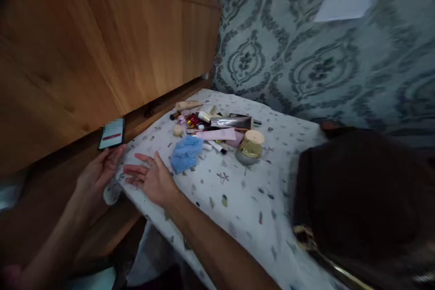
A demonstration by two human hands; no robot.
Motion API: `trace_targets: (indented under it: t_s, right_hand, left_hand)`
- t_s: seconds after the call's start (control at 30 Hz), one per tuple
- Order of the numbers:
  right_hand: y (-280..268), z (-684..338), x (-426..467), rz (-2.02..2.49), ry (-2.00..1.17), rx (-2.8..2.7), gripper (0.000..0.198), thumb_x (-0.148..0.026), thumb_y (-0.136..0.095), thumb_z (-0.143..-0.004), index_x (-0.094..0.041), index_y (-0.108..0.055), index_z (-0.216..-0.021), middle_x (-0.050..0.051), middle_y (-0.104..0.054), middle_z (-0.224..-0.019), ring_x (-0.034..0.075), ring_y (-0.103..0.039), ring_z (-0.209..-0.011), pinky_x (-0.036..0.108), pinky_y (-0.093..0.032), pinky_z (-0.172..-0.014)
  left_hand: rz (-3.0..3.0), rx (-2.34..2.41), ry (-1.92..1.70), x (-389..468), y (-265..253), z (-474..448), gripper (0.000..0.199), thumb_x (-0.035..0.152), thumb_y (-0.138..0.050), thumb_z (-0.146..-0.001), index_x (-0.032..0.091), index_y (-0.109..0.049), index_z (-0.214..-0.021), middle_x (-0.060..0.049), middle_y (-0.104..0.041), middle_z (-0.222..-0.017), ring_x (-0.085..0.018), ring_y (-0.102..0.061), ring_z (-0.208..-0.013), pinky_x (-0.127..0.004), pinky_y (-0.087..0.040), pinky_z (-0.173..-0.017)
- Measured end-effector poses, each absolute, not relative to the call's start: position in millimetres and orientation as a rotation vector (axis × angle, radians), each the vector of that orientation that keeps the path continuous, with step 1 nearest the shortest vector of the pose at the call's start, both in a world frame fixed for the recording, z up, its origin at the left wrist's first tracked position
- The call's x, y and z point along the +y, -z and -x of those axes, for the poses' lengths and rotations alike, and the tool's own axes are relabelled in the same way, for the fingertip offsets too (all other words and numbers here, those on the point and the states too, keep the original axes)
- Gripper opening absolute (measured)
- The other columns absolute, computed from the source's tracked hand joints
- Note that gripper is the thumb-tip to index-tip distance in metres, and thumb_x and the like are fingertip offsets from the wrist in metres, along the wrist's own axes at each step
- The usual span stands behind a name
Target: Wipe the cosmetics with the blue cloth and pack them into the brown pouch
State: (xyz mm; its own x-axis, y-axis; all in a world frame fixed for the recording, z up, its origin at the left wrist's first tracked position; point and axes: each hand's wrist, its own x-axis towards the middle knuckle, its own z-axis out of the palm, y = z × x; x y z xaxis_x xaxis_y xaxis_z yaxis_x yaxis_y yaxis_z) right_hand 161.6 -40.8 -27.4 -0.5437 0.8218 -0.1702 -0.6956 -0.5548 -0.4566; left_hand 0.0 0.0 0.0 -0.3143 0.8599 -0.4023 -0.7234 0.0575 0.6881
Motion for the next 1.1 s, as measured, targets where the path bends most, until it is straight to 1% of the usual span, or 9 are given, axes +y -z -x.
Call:
trace_targets:
  t_s: [0.13,0.23,0.33,0.37,0.43,0.57,0.63,0.77,1.1]
  right_hand:
    - [25,-167,-50,0.465,-2.143,-0.455,0.061,-0.053,-0.013,-0.107,-0.017,-0.062,-0.111,0.012,-0.078,-0.089,0.021,-0.073,-0.09,0.037,-0.048,-0.087]
    - [23,-181,-64,0.425,-2.136,-0.517,0.056,-0.056,-0.024,-0.106,-0.017,-0.065,-0.111,0.011,-0.078,-0.091,0.021,-0.072,-0.095,0.036,-0.048,-0.088]
    - [22,-205,-79,0.413,-2.099,-0.626,0.05,-0.059,-0.042,-0.101,-0.017,-0.068,-0.111,0.01,-0.077,-0.094,0.022,-0.071,-0.098,0.036,-0.048,-0.087]
    - [22,-215,-83,0.43,-2.071,-0.659,0.05,-0.06,-0.047,-0.098,-0.017,-0.069,-0.11,0.01,-0.077,-0.095,0.022,-0.071,-0.098,0.036,-0.048,-0.087]
    - [23,-237,-91,0.488,-1.993,-0.693,0.05,-0.061,-0.054,-0.094,-0.017,-0.07,-0.109,0.009,-0.077,-0.095,0.022,-0.071,-0.097,0.035,-0.048,-0.085]
    - [26,-281,-106,0.601,-1.825,-0.693,0.049,-0.061,-0.066,-0.086,-0.017,-0.072,-0.107,0.008,-0.076,-0.094,0.02,-0.07,-0.094,0.032,-0.048,-0.082]
    - [28,-302,-117,0.654,-1.733,-0.694,0.05,-0.061,-0.07,-0.083,-0.018,-0.072,-0.107,0.008,-0.077,-0.093,0.02,-0.069,-0.093,0.032,-0.048,-0.081]
    - [33,-338,-144,0.72,-1.58,-0.642,0.048,-0.059,-0.075,-0.08,-0.019,-0.073,-0.105,0.008,-0.077,-0.092,0.019,-0.069,-0.09,0.031,-0.049,-0.079]
    - [33,-377,-192,0.802,-1.313,-0.717,0.05,-0.061,-0.074,-0.079,-0.016,-0.075,-0.102,0.009,-0.076,-0.086,0.018,-0.07,-0.084,0.028,-0.049,-0.07]
  left_hand:
    - [-0.129,0.967,-1.666,-1,-2,-2,0.03,0.002,-0.033,-0.101,0.007,-0.062,-0.106,-0.008,-0.074,-0.079,-0.012,-0.075,-0.071,-0.018,-0.064,-0.069]
    - [-0.182,1.012,-1.634,-6,4,-7,0.033,0.0,-0.033,-0.098,0.008,-0.065,-0.095,-0.007,-0.074,-0.081,-0.009,-0.073,-0.072,-0.014,-0.062,-0.072]
    - [-0.601,1.115,-1.505,-12,16,-24,0.019,0.01,-0.049,-0.094,0.01,-0.067,-0.089,-0.009,-0.075,-0.089,-0.014,-0.074,-0.085,-0.022,-0.062,-0.079]
    - [-0.845,1.134,-1.433,-14,20,-32,0.013,0.017,-0.056,-0.091,0.012,-0.068,-0.092,-0.009,-0.075,-0.094,-0.018,-0.073,-0.092,-0.028,-0.062,-0.083]
    - [-1.408,1.135,-1.244,-14,27,-54,0.025,0.032,-0.065,-0.087,0.016,-0.069,-0.106,-0.01,-0.073,-0.11,-0.026,-0.068,-0.108,-0.042,-0.058,-0.095]
    - [-2.33,1.178,-0.924,-5,34,-103,0.051,0.041,-0.055,-0.092,0.022,-0.054,-0.139,-0.015,-0.056,-0.139,-0.034,-0.051,-0.129,-0.059,-0.043,-0.107]
    - [-2.579,1.217,-0.801,4,36,-121,0.047,0.035,-0.049,-0.094,0.021,-0.054,-0.139,-0.016,-0.058,-0.131,-0.035,-0.052,-0.124,-0.058,-0.046,-0.102]
    - [-2.755,1.195,-0.701,17,38,-137,0.031,0.027,-0.041,-0.095,0.019,-0.065,-0.111,-0.013,-0.063,-0.104,-0.031,-0.06,-0.101,-0.047,-0.051,-0.09]
    - [-2.886,1.001,-0.865,14,2,-204,0.028,0.042,-0.039,-0.095,0.021,-0.057,-0.097,-0.008,-0.058,-0.094,-0.028,-0.059,-0.088,-0.038,-0.048,-0.074]
